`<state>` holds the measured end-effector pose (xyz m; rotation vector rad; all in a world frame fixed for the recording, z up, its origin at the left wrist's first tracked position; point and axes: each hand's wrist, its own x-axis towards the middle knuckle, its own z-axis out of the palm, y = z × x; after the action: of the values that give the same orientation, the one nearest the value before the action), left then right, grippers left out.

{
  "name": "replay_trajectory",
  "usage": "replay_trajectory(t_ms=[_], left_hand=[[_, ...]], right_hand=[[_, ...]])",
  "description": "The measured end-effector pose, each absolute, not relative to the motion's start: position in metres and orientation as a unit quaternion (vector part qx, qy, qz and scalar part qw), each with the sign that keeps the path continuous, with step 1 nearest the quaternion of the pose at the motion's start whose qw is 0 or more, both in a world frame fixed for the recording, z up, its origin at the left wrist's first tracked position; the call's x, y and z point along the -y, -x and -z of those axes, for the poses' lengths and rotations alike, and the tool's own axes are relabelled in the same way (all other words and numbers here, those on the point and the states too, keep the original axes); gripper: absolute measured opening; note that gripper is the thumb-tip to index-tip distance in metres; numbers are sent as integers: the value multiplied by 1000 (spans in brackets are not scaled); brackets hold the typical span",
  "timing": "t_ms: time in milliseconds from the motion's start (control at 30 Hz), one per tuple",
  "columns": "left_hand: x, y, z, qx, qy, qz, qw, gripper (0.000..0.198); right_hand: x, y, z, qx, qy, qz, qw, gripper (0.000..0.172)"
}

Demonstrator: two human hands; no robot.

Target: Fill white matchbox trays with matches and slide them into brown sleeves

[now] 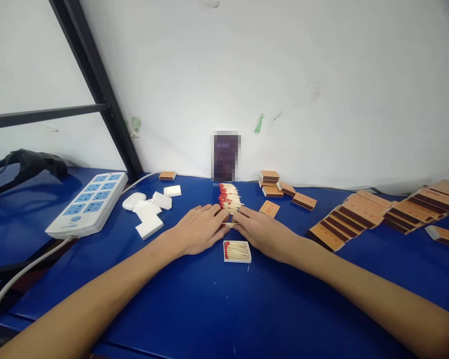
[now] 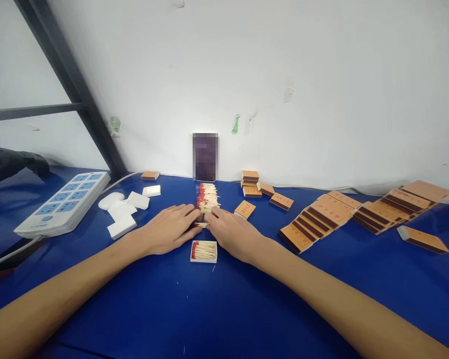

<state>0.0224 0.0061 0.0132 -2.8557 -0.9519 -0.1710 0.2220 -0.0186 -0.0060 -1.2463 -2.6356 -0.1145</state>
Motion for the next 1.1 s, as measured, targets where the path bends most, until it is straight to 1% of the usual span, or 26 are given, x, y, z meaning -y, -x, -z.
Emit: replay_trajectory(t_ms=[100, 233, 333, 500, 667, 800, 967, 1100], left_hand=[[-8, -22, -14, 304, 948, 37, 83, 30], [-10, -23, -14, 293, 951, 23, 99, 30], [-10, -23, -13, 296, 948, 27, 114, 31], [-10, -24, -10, 305, 945, 29, 112, 23], [-11, -24, -11, 303, 947, 28, 103, 27], [-10, -25, -11, 305, 946, 27, 102, 27], [-10, -26, -10, 306, 947, 17, 94, 21], [-12, -27, -10, 298, 949, 3, 102, 18]], right_hand=[[19, -221, 6, 892, 432, 12, 132, 15], [20, -220, 3, 887, 441, 10, 135, 18], [20, -219, -2, 886, 446, 10, 127, 19], [20, -217, -5, 894, 435, 43, 97, 24], [18, -218, -1, 889, 443, 68, 94, 19], [16, -219, 1, 886, 452, 43, 95, 16], [17, -218, -1, 884, 461, 24, 72, 21], [18, -219, -5, 871, 489, -7, 53, 20]])
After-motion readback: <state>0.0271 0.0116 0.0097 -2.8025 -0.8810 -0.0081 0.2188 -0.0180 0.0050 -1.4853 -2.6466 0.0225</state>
